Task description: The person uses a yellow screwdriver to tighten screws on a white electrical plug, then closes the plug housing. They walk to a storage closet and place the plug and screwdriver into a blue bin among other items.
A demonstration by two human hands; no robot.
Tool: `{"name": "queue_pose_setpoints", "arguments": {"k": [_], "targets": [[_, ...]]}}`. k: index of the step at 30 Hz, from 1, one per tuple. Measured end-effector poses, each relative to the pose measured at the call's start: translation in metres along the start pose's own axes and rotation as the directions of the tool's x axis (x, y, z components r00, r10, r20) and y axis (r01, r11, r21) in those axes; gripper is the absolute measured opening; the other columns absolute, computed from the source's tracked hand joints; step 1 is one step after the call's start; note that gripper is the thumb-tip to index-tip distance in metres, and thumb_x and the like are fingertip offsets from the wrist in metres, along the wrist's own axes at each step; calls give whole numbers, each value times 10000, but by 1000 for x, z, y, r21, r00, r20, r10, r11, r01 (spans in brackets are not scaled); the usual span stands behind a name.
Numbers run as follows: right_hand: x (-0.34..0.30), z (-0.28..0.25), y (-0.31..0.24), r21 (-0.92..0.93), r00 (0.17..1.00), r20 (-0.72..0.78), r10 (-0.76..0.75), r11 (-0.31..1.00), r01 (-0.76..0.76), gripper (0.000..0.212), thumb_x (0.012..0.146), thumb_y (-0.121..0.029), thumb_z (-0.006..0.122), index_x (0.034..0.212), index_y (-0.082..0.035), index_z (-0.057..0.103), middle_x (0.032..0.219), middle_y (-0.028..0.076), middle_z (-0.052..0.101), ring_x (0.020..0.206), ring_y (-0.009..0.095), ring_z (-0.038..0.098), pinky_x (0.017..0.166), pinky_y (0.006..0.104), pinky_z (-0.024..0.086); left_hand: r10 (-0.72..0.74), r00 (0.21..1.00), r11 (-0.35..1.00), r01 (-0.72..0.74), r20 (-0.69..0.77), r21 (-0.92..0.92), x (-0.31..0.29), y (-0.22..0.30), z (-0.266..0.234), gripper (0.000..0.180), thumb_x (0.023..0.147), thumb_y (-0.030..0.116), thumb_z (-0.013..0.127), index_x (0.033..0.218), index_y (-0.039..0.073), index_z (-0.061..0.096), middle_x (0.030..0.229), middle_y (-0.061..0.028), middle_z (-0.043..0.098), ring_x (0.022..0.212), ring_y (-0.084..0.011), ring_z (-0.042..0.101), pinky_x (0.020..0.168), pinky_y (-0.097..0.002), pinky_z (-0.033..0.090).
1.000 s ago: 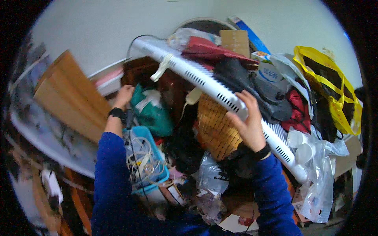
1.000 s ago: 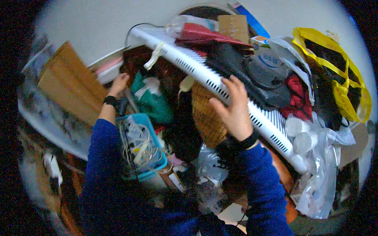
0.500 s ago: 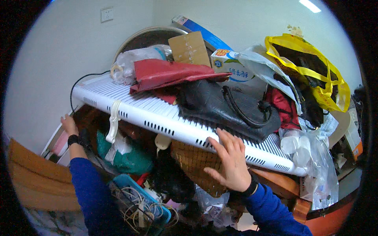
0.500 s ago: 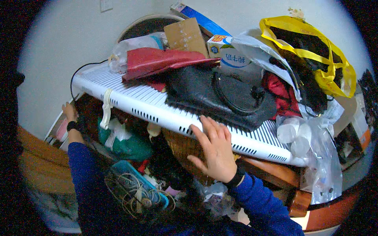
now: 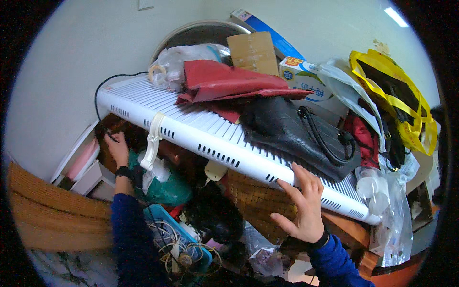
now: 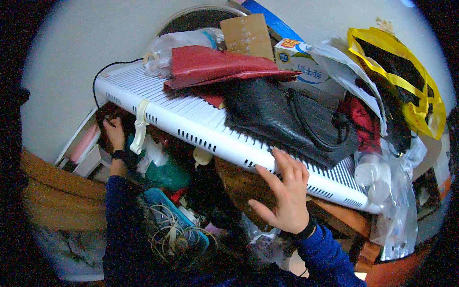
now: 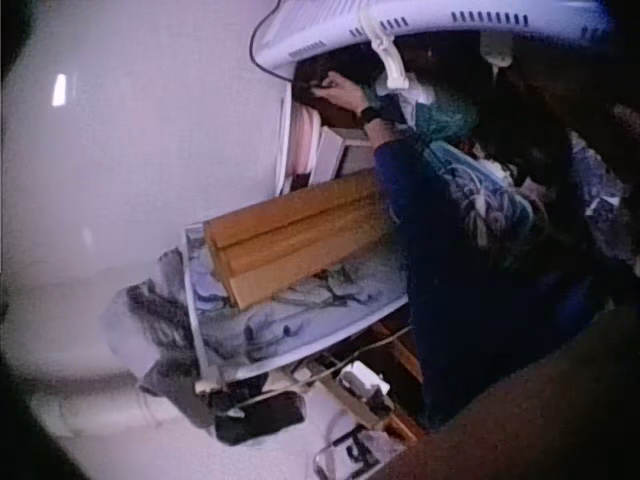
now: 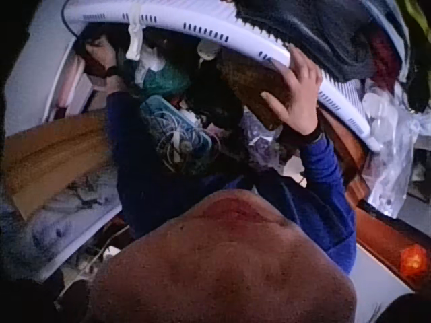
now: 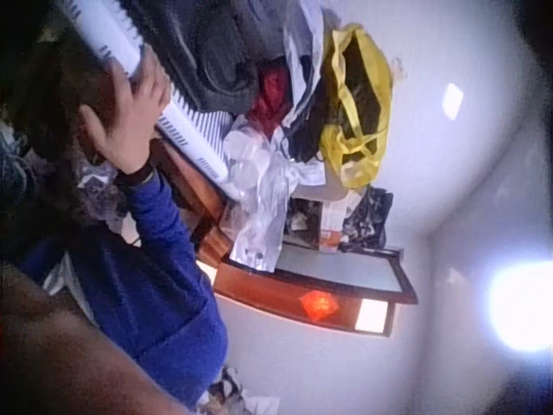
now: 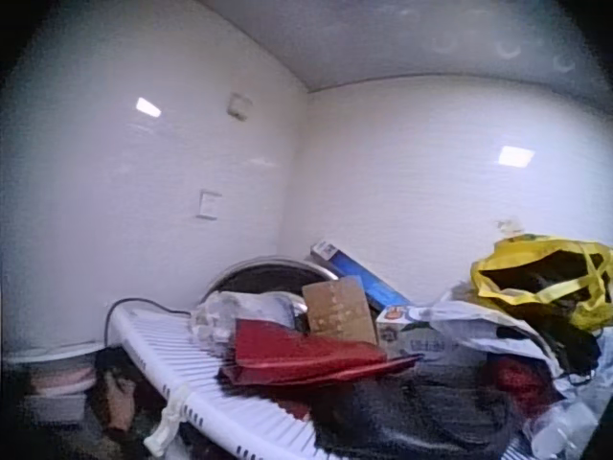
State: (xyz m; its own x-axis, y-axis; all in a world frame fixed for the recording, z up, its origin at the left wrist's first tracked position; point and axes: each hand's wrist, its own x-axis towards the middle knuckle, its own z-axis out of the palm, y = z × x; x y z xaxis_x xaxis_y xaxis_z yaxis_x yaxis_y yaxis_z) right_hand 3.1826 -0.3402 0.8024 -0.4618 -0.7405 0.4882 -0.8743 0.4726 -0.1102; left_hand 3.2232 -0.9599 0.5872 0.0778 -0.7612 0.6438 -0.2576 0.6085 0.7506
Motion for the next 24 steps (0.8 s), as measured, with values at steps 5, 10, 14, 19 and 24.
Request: {"name": "queue_pose_setpoints", "arguments": {"k": [5,10,14,19,24], "targets": [[0,1,0,-16,1000,18,-10,1000,10,666,734,-438,746,1302,-122,600,1501,265,373,1337,441,380,1108,545,237,-47,905,984,116,422,-138,-84,-69,-16,323,998,276,543,1049,-37,609,1023,-210,657,967,-369,627,842,-443,475],[0,-1,1,-46,999,8,-54,997,54,666,738,-438,736,1306,-118,599,1508,272,368,1332,445,383,1112,525,232,44,880,999,-49,472,-1,-106,7,-89,333,1025,274,485,1003,-39,596,906,-211,641,843,-373,624,758,-438,471],[-3,1,4,-6,997,-22,-70,998,70,646,753,-444,724,1295,-112,610,1513,261,369,1347,437,376,1124,511,221,-167,944,923,251,286,-292,-59,120,-144,336,1058,314,442,923,25,548,765,-5,552,650,-82,493,548,-275,410],[-7,1,12,18,992,-56,-117,993,119,645,770,-426,729,1317,-111,597,1527,214,376,1361,404,374,1130,496,221,-23,921,750,273,389,-602,16,222,-216,287,1064,278,438,934,49,552,669,32,446,543,-72,388,473,-231,305],[-11,6,24,36,975,-127,-183,981,189,632,779,-425,739,1307,-104,606,1508,220,396,1339,407,398,1118,487,248,247,672,377,597,698,-708,49,267,-263,262,1053,265,455,954,39,542,708,7,484,565,-99,433,483,-228,350]]}}
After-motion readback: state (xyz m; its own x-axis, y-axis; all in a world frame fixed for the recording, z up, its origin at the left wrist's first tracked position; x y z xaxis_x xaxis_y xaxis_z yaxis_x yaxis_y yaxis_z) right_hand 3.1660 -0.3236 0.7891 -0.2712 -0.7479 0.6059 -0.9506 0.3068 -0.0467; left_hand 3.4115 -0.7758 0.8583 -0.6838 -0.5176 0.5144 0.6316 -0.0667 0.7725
